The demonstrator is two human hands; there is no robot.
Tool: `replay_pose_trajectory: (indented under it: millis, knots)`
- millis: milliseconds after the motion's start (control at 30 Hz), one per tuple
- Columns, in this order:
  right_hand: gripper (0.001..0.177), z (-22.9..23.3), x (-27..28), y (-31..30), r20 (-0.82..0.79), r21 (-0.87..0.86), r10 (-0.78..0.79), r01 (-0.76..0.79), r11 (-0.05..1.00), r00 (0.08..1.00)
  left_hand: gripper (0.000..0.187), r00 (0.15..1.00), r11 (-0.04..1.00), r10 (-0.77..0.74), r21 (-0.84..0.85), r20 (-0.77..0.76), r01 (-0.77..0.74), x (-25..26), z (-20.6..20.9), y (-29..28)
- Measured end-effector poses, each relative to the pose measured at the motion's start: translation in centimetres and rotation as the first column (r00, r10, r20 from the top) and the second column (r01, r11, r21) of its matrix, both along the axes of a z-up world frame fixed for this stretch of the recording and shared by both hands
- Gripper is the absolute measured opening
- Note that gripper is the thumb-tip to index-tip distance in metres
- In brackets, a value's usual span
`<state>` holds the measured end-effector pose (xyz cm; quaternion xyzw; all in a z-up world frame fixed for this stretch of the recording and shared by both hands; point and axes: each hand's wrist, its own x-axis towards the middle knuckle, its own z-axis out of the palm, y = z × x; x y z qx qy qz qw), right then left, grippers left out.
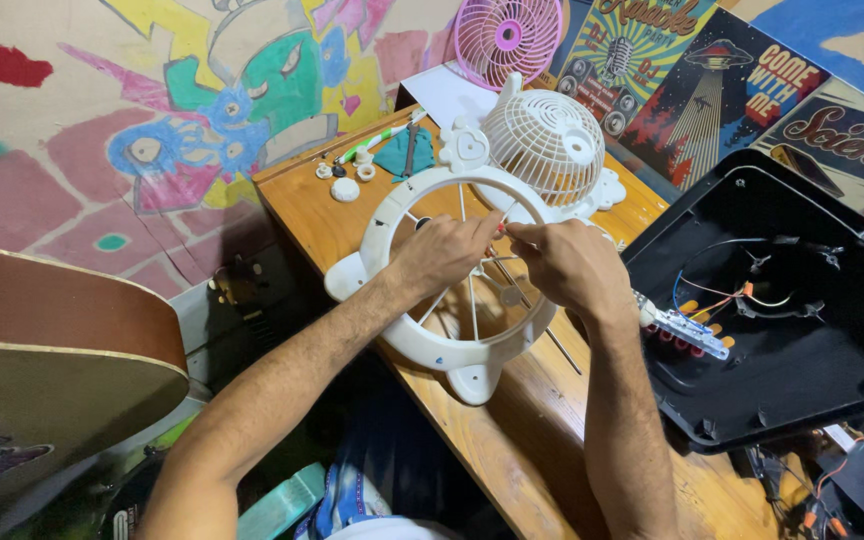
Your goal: The person disassembles a small white electric fan on a wooden table. They remove the front grille, unscrew and detach the fan blades from the motor, and then remove the rear grille and motor housing. A screwdriver is used to loosen screws during the process.
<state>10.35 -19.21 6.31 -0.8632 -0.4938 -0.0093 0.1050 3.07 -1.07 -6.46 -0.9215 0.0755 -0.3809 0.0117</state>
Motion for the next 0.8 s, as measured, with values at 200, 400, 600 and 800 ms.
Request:
replay_pose_trajectory:
  millis: [200, 400, 600, 800]
  knots:
    - [0.028, -1.1, 1.0, 0.6, -0.065, -0.048, -0.026, 0.023, 0.999, 0.998, 0.036, 0.999, 0.994, -0.043, -0.099, -0.023, 0.041, 0.3, -1.0, 0.1]
    - [0.03, -1.7, 1.6, 1.0, -0.086, -0.109, -0.041, 0.031, 0.994, 0.995, 0.02, 0.992, 0.914, -0.121, -0.393, -0.041, 0.096, 0.8, -2.3, 0.0]
    - [0.032, -2.7, 2.3, 1.5, -0.127, -0.192, -0.119, 0.094, 0.977, 0.985, 0.022, 0.991, 0.904, -0.103, -0.422, -0.083, 0.059, 1.3, -3.3, 0.1]
    - [0.039, -3.9, 3.5, 1.7, -0.114, -0.199, -0.073, 0.049, 0.979, 0.991, 0.019, 0.981, 0.886, -0.077, -0.463, -0.179, -0.015, 1.9, -4.4, 0.6]
